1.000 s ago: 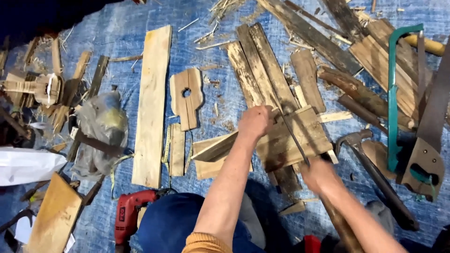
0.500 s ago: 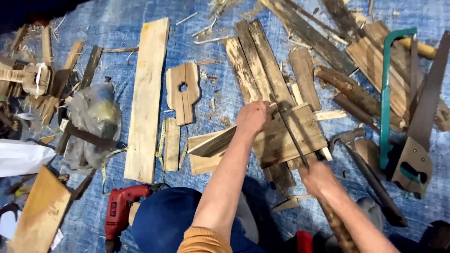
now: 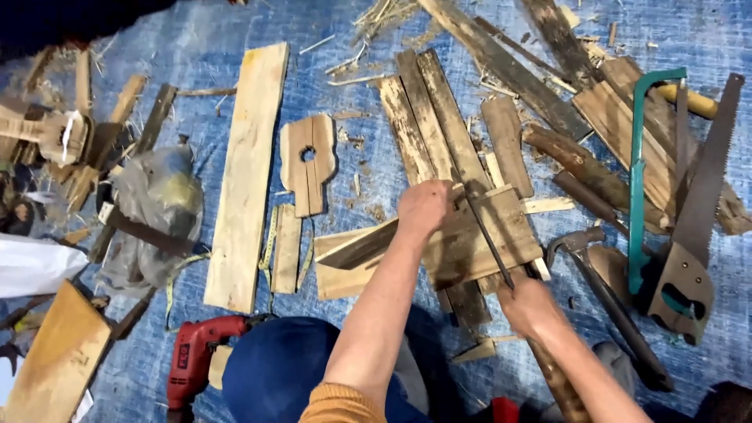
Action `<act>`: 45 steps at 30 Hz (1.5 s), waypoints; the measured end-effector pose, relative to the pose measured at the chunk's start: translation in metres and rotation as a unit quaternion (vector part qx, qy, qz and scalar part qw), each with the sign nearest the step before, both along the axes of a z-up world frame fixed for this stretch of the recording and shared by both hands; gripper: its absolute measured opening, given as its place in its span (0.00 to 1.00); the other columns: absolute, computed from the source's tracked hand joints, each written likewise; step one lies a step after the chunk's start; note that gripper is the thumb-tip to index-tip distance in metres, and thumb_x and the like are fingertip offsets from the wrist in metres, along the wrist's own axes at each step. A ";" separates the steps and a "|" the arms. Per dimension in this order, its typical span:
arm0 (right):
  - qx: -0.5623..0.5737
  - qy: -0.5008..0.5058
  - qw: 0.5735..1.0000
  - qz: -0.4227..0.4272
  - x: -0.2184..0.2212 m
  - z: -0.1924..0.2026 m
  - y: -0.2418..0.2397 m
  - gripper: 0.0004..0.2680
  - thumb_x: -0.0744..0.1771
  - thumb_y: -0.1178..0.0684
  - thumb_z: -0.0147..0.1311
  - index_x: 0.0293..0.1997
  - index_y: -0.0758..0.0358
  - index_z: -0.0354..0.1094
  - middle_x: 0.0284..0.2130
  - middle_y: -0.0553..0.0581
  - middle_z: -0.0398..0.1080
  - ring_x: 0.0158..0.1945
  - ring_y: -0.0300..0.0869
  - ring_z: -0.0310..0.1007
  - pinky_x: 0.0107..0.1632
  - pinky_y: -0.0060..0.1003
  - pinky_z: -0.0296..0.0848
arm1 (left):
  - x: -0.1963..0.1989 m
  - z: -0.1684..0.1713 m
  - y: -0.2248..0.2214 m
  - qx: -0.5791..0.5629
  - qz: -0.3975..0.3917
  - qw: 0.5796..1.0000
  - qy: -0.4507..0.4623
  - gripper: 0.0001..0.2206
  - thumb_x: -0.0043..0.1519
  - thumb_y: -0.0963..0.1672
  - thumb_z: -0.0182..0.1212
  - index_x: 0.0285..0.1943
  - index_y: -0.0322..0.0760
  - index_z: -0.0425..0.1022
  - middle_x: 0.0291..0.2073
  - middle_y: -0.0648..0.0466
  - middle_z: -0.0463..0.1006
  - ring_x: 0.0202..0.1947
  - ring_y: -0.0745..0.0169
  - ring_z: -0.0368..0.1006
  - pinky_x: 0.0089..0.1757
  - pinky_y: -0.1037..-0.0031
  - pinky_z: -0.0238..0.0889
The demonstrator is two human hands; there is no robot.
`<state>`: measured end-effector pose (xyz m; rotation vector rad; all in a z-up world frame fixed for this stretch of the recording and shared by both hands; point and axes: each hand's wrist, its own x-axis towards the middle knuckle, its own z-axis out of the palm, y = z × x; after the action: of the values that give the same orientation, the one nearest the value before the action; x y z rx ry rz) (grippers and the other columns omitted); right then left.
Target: Shaping and assembling wooden components using hand tools like a saw, hammer, and blade.
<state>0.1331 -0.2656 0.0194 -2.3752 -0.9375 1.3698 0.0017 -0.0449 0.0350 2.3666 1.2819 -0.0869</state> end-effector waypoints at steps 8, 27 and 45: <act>0.081 0.120 0.984 -0.106 -0.001 0.028 0.037 0.11 0.68 0.55 0.45 0.33 0.74 0.70 0.12 0.67 0.65 0.11 0.53 0.68 0.12 0.46 0.69 | -0.006 -0.024 -0.013 -0.010 0.038 0.998 -0.052 0.14 0.65 0.43 0.47 0.35 0.41 0.83 0.32 0.48 0.83 0.42 0.46 0.81 0.45 0.61 0.73; -0.150 -0.314 0.933 0.090 0.129 -0.085 0.008 0.24 0.63 0.29 0.59 0.61 0.47 0.72 0.55 0.54 0.79 0.58 0.46 0.80 0.60 0.42 0.78 | -0.074 0.265 -0.081 0.019 -0.004 0.866 -0.500 0.14 0.56 0.38 0.65 0.51 0.39 0.82 0.29 0.56 0.84 0.24 0.69 0.72 0.28 0.77 0.65; 0.612 -0.264 0.737 0.116 -0.012 0.266 -0.001 0.19 0.59 0.62 0.64 0.56 0.76 0.71 0.53 0.67 0.71 0.58 0.53 0.69 0.63 0.45 0.67 | -0.053 0.247 -0.087 -0.105 -0.109 0.867 -0.474 0.14 0.59 0.37 0.67 0.52 0.47 0.81 0.33 0.57 0.85 0.23 0.72 0.72 0.27 0.79 0.63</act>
<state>0.1207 -0.2668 0.2853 -1.5138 -1.6085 -0.1273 -0.0514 -0.1316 0.2819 1.8985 0.4847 0.7406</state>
